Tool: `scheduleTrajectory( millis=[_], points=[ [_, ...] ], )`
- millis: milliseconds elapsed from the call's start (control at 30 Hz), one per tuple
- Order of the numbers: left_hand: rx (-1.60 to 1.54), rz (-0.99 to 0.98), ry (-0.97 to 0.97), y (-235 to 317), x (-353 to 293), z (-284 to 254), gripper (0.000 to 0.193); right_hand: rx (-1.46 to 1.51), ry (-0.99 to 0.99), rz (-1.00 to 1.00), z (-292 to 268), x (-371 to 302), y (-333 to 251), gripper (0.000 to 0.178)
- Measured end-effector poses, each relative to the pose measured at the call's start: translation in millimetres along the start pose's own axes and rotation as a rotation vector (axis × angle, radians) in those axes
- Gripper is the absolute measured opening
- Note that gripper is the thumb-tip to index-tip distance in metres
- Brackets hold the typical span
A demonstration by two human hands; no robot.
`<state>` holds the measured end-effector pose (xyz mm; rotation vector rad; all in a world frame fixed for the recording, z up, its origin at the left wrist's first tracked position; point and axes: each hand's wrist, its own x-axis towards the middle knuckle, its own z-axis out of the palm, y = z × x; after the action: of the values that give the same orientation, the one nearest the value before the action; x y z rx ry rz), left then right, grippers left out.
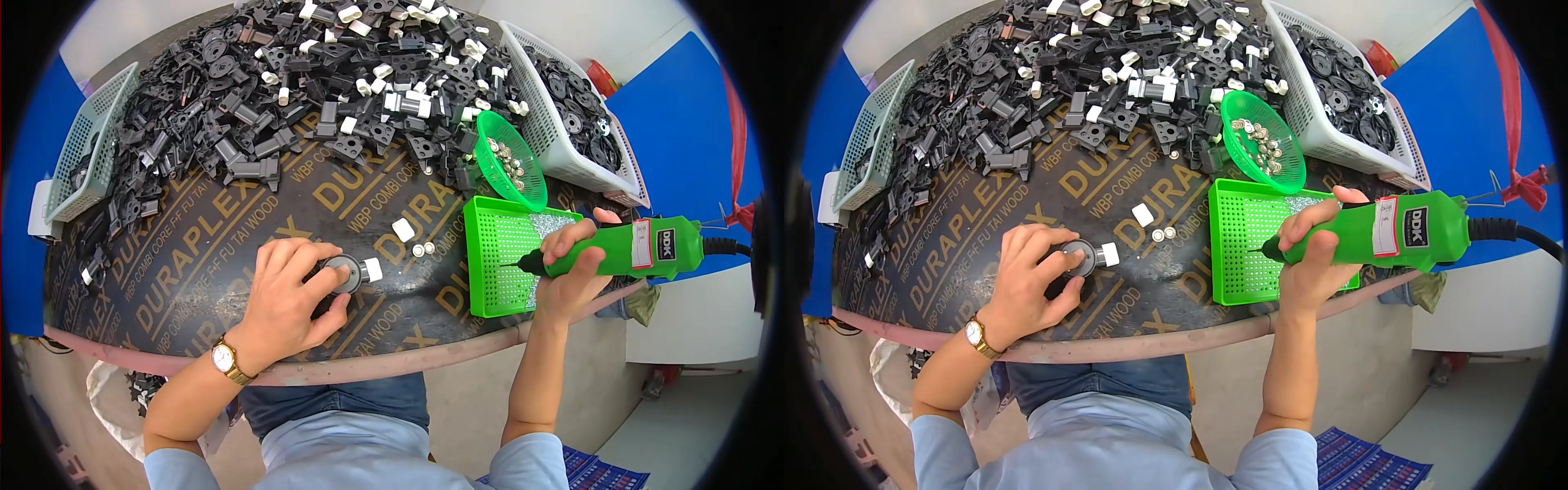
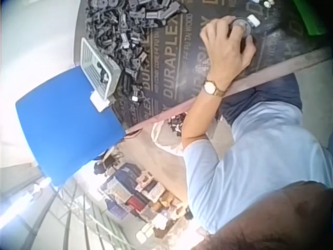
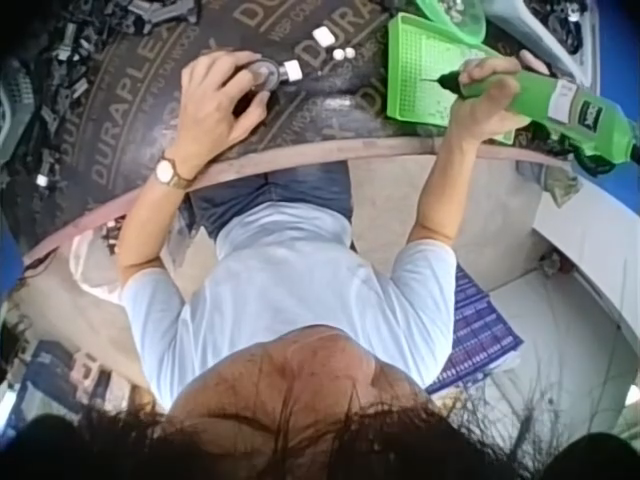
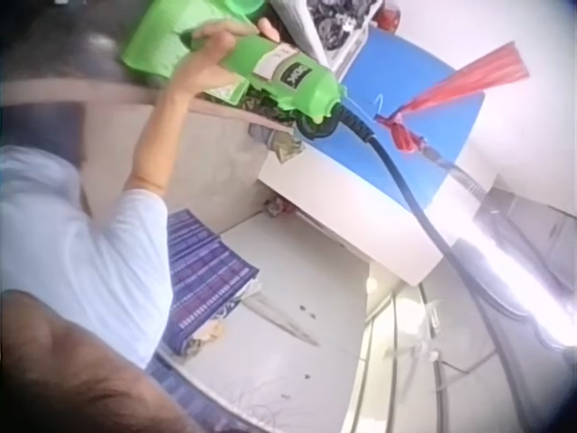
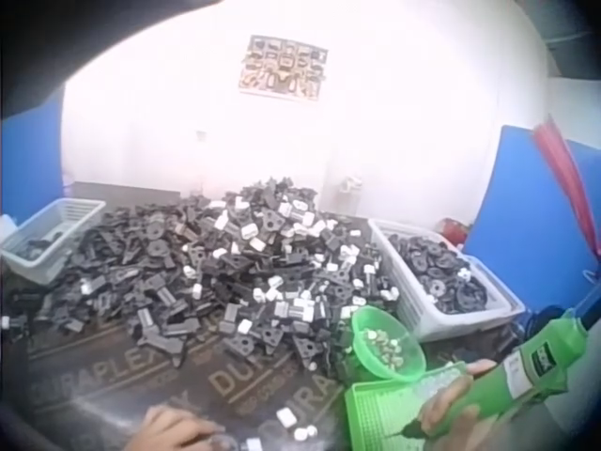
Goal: Assembling small plastic components using an electric power screwdriver.
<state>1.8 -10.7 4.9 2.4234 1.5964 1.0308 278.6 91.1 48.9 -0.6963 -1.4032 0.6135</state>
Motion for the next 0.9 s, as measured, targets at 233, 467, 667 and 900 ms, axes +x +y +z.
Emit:
scheduleTrajectory(
  millis=[233,467,667,900],
  points=[
    [-0.009,0.006,0.002,-1,0,0,0.026,0.028,-0.032,0.031,-1,1,0,0.062],
    [-0.058,0.002,-0.008,-2,0,0,0.024,0.018,-0.017,0.010,2,1,2,0.062],
    [-0.173,0.010,-0.048,-7,-2,2,0.026,0.010,-0.030,-0.026,7,6,-12,0.062],
    [-0.262,0.019,-0.048,-13,-4,6,0.026,0.359,-0.077,0.025,62,-5,-45,0.068]
  ],
)
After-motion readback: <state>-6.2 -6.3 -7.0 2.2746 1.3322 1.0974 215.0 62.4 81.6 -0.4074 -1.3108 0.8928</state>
